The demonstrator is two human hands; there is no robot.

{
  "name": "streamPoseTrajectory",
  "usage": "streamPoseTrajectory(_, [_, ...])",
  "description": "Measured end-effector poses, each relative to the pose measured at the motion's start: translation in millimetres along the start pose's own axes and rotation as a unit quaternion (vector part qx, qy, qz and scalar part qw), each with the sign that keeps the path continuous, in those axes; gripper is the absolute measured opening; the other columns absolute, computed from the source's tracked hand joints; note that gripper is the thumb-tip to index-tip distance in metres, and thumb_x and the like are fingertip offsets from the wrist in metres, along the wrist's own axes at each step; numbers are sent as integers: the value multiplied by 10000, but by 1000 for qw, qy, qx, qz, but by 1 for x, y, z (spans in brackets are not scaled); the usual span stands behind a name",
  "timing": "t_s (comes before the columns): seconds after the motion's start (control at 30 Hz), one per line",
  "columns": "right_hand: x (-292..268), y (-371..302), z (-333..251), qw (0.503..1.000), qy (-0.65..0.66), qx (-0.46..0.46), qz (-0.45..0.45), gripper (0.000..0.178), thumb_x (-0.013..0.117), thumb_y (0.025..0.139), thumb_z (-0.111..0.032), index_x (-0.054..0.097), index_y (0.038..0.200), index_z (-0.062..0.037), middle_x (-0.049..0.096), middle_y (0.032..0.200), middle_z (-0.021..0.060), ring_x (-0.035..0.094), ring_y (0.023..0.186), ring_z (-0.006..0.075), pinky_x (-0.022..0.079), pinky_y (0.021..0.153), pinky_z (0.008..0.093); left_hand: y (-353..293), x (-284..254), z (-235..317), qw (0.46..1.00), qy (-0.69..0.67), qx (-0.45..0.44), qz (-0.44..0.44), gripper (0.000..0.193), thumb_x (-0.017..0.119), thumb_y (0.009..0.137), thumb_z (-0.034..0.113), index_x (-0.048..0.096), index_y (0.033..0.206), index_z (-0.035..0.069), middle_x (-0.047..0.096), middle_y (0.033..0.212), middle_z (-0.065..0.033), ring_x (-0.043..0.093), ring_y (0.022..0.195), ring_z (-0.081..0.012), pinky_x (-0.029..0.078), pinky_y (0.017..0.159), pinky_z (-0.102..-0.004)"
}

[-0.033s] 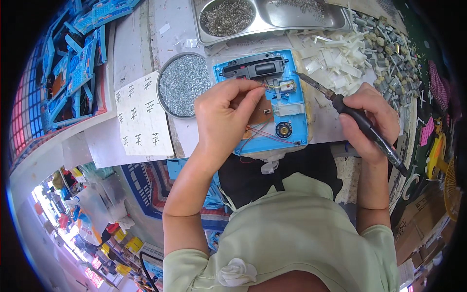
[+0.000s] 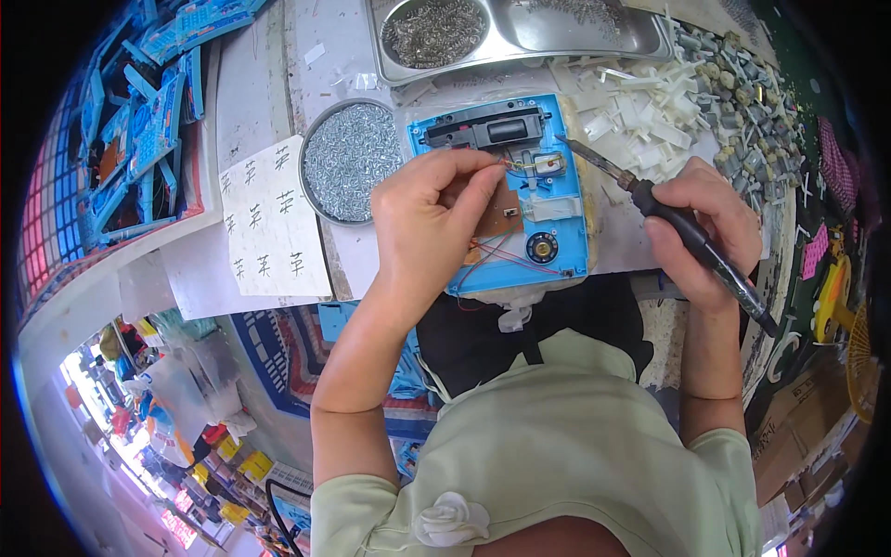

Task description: Assembling and soldering components of a blue electronic toy or device at a workbench.

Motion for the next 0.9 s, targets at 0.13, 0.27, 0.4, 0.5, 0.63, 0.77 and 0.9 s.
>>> streamPoseTrajectory(0.13, [10, 10, 1, 999, 15, -32, 33, 292, 816, 759, -42, 705, 1028, -9, 632, 738, 59, 524, 603, 148, 366, 525, 265, -1, -3, -1, 993, -40, -106, -21, 132, 737, 927, 41, 750, 1043, -18, 735, 828, -28, 656, 724, -53, 517, 660, -206])
streamPoseTrajectory(0.27, [15, 13, 1, 999, 22, -29, 33, 286, 817, 757, -36, 711, 1020, -8, 640, 740, 62, 535, 608, 148, 377, 528, 268, 0, -7, -5, 995, -28, -93, -38, 117, 724, 938, 50, 736, 1031, -20, 729, 822, -29, 650, 721, -52, 508, 653, -205])
streamPoseTrajectory(0.4, [19, 15, 2, 999, 27, -29, 29, 280, 821, 756, -37, 714, 1013, -4, 638, 735, 58, 532, 603, 146, 377, 529, 271, 4, -4, 0, 1000, 8, -1, -10, 70, 729, 892, 43, 713, 920, -19, 676, 778, -91, 650, 631, -138, 508, 583, -279])
streamPoseTrajectory(0.5, [19, 17, 2, 999, 24, -41, 20, 286, 826, 751, -39, 713, 1011, -2, 637, 726, 58, 530, 595, 153, 378, 531, 274, 4, 0, -1, 999, 35, -1, 7, 69, 738, 873, 55, 698, 878, -1, 654, 741, -90, 609, 575, -157, 485, 557, -306])
streamPoseTrajectory(0.63, [24, 19, 0, 998, 21, -49, 18, 291, 830, 747, -40, 713, 1010, -4, 633, 713, 60, 533, 587, 169, 384, 532, 284, 5, 1, 2, 998, 47, -44, 15, 68, 747, 857, 63, 697, 850, 16, 640, 706, -69, 587, 551, -150, 472, 545, -309])
streamPoseTrajectory(0.77, [28, 20, -1, 998, 19, -57, 8, 291, 831, 747, -41, 713, 1011, -7, 637, 713, 66, 538, 584, 182, 393, 533, 296, 5, 2, 1, 997, 62, -38, 16, 79, 740, 893, 66, 704, 880, -3, 646, 709, -20, 568, 594, -71, 448, 555, -244])
streamPoseTrajectory(0.9, [32, 22, -1, 997, 14, -74, -2, 287, 827, 751, -40, 711, 1012, -8, 638, 718, 68, 538, 580, 194, 399, 532, 305, 4, 4, -3, 997, 49, -34, 39, 77, 756, 845, 68, 697, 830, 21, 632, 688, -61, 572, 540, -143, 468, 539, -296])
Point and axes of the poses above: each hand's wrist, its own y-axis towards the middle knuckle, its own x-axis out of the palm, z = x × y, the point moved 3 cm from there along y, towards the middle knuckle
